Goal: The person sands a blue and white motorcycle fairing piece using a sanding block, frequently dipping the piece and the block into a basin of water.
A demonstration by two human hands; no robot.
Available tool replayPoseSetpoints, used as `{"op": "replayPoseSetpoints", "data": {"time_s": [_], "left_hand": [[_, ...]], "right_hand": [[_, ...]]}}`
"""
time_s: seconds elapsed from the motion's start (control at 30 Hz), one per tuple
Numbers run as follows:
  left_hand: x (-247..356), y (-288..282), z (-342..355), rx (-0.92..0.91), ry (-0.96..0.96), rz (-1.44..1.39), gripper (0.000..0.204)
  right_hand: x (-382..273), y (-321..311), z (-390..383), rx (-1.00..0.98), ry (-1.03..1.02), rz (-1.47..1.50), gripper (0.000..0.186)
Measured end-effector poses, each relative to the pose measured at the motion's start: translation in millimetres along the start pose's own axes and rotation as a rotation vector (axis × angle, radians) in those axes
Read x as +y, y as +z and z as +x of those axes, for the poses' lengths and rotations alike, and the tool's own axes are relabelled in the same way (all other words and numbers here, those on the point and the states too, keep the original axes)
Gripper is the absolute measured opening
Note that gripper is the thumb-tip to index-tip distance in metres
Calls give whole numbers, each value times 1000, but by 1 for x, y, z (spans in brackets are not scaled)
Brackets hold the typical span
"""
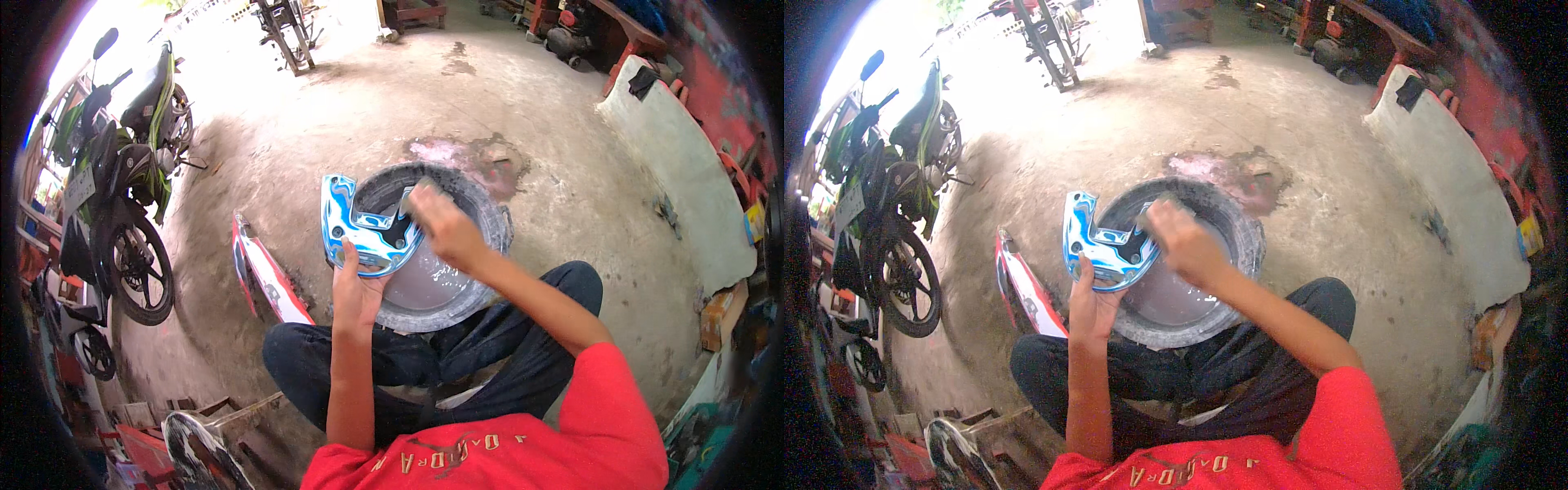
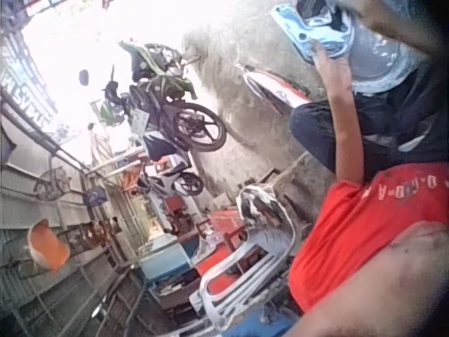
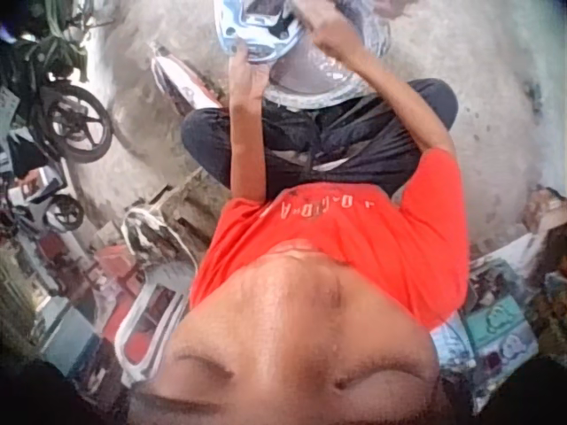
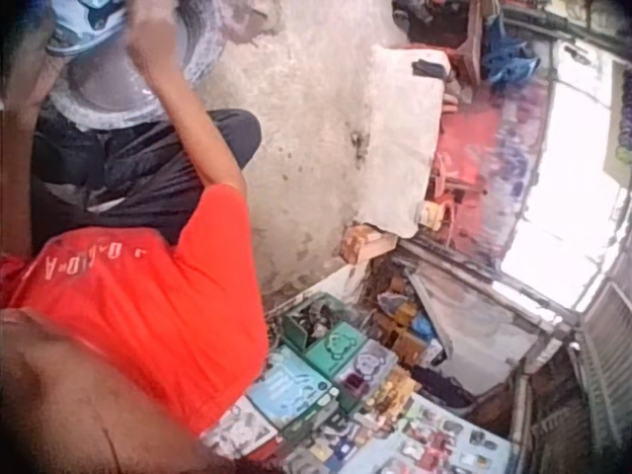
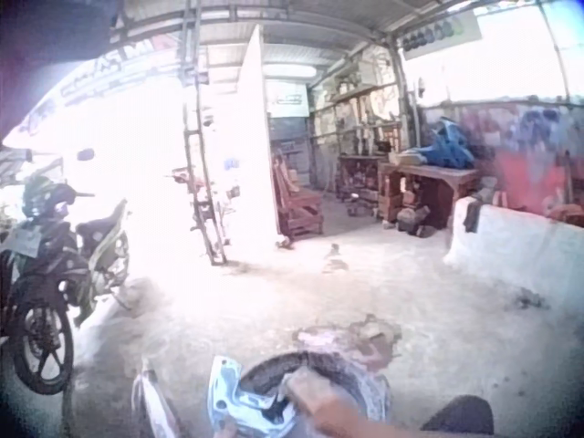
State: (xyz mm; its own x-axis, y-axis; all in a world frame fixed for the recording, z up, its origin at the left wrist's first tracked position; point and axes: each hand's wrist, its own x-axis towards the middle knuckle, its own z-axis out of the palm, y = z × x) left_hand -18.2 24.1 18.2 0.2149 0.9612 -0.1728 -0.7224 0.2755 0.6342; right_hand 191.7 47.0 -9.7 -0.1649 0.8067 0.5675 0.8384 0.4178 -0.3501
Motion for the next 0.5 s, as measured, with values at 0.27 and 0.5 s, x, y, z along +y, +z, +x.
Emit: {"op": "replayPoseSetpoints", "data": {"time_s": [0.27, 0.5], "left_hand": [[4, 0, 1, 43, -16, -6, 47], [-2, -11, 5, 30, -11, -26, 45]], "right_hand": [[2, -4, 14, -57, -147, 105, 45], [-25, -10, -6, -137, -391, 213, 47]]}}
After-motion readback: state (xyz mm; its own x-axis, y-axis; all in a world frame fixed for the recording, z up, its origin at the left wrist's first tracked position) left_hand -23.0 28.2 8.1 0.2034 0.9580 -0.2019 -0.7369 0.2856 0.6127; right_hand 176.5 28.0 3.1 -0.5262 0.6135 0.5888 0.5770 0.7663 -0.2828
